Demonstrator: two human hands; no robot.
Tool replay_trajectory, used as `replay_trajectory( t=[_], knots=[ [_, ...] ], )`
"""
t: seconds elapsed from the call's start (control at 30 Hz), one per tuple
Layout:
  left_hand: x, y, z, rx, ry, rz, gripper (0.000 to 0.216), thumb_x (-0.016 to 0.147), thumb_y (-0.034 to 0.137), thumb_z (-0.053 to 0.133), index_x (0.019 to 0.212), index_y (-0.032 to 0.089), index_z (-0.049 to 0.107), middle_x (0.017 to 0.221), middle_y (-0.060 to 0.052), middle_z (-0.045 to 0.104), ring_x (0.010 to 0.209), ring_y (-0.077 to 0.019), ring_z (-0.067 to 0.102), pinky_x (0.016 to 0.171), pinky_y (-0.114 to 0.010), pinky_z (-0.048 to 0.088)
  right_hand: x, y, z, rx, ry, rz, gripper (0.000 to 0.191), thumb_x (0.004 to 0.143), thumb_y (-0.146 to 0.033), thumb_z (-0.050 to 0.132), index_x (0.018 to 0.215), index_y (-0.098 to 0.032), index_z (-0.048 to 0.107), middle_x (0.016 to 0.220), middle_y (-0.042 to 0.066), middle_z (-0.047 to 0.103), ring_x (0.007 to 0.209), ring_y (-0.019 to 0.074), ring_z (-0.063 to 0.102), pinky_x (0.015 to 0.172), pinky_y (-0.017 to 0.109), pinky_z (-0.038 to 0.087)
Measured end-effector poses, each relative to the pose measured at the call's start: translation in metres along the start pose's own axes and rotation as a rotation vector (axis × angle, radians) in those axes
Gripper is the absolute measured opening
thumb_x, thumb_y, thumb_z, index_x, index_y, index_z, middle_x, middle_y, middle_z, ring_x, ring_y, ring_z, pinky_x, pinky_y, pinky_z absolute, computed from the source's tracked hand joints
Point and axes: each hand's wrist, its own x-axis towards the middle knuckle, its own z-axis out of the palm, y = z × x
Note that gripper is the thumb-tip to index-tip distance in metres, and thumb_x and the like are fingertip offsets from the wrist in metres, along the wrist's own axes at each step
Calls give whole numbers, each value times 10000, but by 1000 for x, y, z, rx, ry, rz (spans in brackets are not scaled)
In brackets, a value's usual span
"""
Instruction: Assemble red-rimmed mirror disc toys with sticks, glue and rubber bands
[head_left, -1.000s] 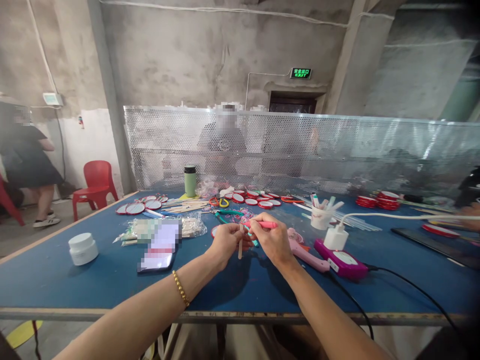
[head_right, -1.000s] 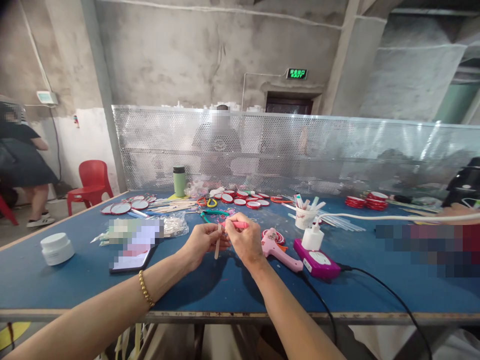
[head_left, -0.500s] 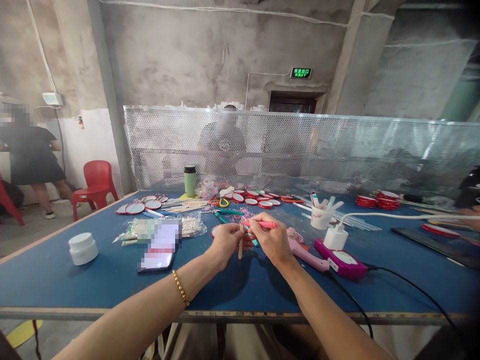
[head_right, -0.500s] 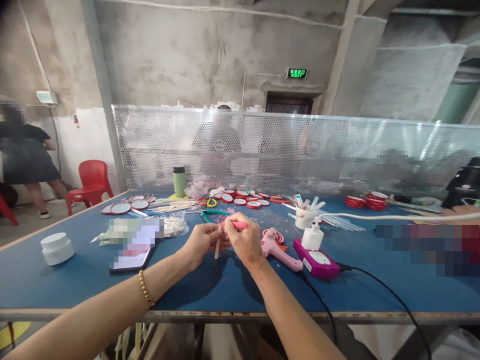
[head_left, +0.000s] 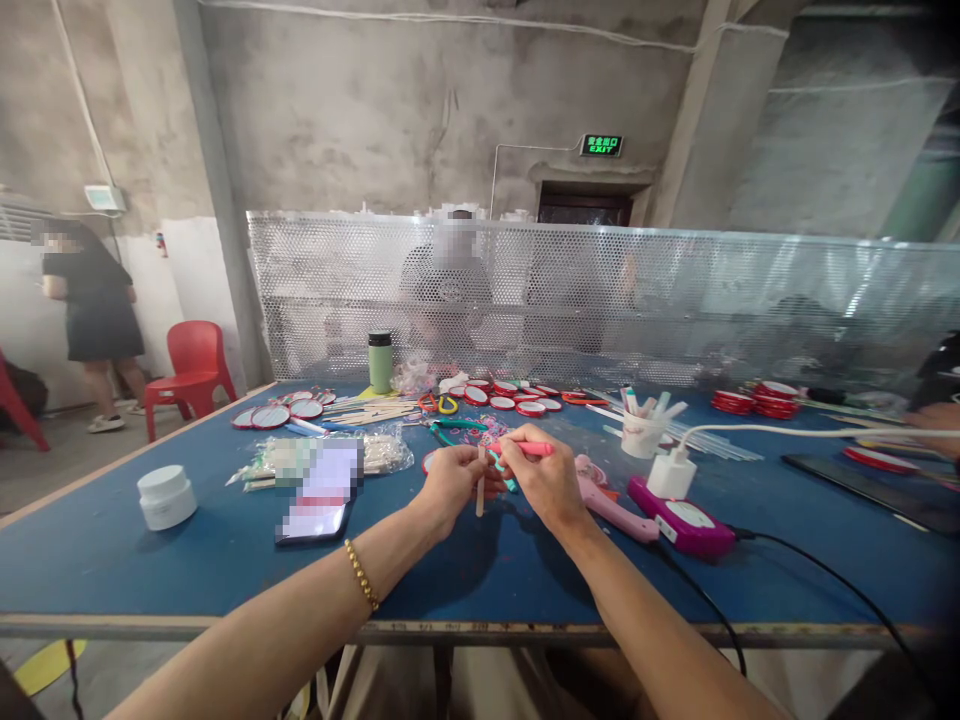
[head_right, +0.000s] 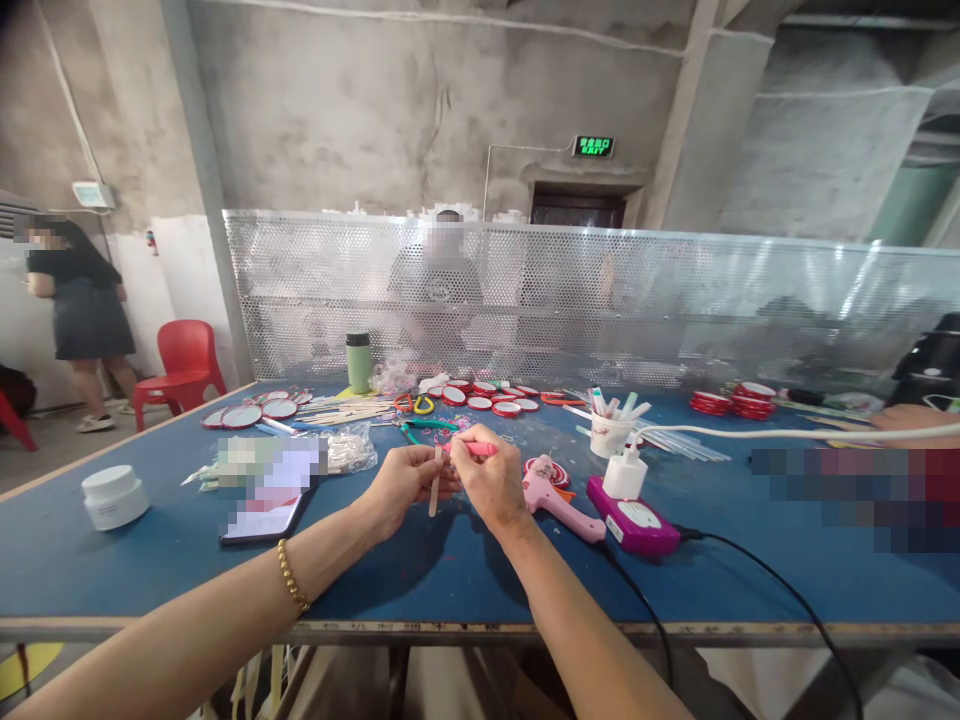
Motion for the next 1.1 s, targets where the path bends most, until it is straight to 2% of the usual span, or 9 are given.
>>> replay_trajectory(
  t=[0.2, 0.77, 1.1],
  knots=[
    [0, 0, 0, -7, -4, 6, 101, 838, 207, 649, 794, 116, 641, 688, -87, 738, 627, -200, 726, 610, -273, 575, 0, -1, -1, -14, 0, -20, 178, 807, -310, 566, 672, -202, 610, 572, 5, 634, 502, 155, 605, 477, 220, 458],
    [1, -1, -1, -13, -7, 13, 89, 850, 176, 619, 788, 115, 639, 680, -87, 730, 620, -194, 721, 608, -274, 571, 0, -1, -1, -14, -9, -18, 189, 821, -325, 566, 686, -201, 613, 595, 9, 644, 521, 158, 611, 503, 226, 462],
    [1, -1, 0, -10, -8, 7, 138, 802, 254, 687, 744, 146, 623, 652, -55, 721, 616, -196, 716, 610, -276, 567, 0, 0, -1, -15, -19, -19, 177, 819, -323, 566, 701, -201, 618, 606, 10, 646, 527, 161, 613, 504, 232, 462]
  ],
)
